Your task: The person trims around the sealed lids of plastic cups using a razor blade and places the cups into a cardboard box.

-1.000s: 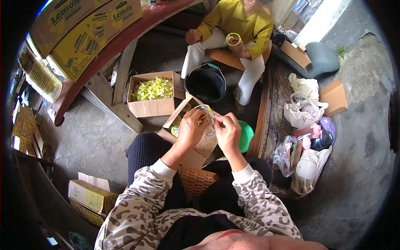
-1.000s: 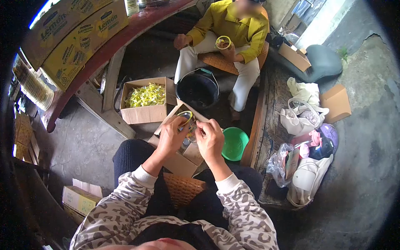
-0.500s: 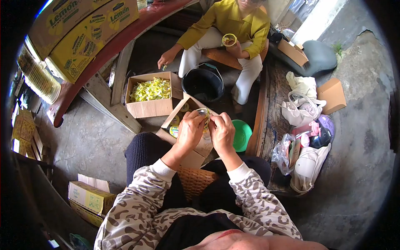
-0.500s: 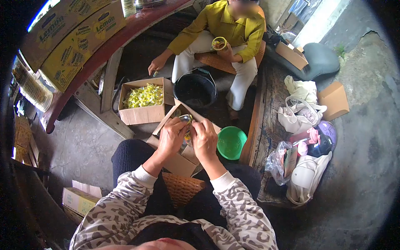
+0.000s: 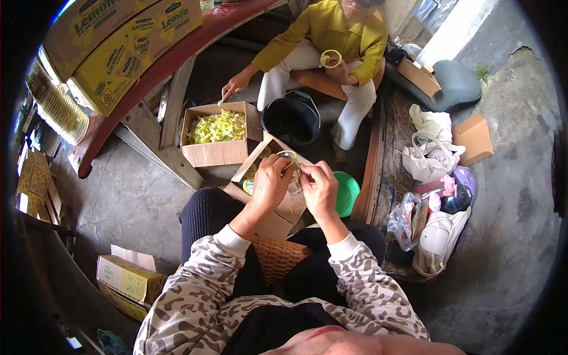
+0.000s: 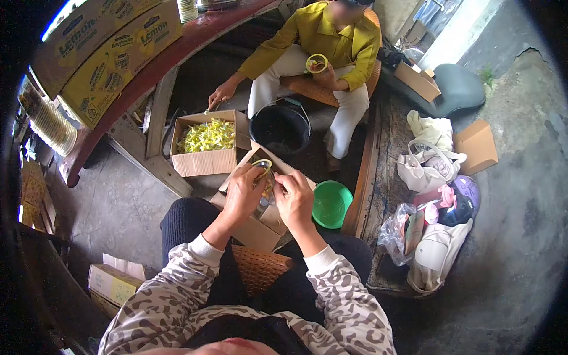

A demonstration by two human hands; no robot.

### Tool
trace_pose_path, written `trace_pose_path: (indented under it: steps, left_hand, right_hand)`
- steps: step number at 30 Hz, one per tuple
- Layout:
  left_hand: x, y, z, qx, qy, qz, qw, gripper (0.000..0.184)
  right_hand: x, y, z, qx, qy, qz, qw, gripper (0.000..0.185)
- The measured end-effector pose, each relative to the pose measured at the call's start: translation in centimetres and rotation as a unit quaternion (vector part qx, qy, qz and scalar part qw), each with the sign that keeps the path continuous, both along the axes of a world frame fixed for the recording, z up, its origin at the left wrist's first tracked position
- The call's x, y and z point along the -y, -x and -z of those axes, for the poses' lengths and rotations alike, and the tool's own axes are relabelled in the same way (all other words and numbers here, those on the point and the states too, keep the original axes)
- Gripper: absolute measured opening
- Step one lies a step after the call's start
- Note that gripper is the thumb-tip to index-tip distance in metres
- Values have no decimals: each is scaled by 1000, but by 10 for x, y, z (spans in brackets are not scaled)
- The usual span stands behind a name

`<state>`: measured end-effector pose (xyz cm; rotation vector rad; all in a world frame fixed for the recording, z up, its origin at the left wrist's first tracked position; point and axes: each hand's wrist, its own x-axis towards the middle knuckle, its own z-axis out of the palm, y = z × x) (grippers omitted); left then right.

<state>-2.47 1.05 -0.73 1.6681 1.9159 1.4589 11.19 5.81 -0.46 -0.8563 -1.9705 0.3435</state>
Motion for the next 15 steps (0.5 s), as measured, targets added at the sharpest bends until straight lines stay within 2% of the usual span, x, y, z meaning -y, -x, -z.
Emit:
trace_pose_path:
  steps: [5,7,15]
  left_hand:
    - [0,-2,-1,-15,-20,-6,1000,11]
    - [0,-3,1,-23,-32,16,999,8]
    - [-1,-4,7,-53,-31,14,998,8]
  right_hand:
    - [3,-2,-7,42,-34,8,999,14]
    - [5,-1,-9,42,-69,12,997,21]
    - [3,7,1,47,-62,32,996,22]
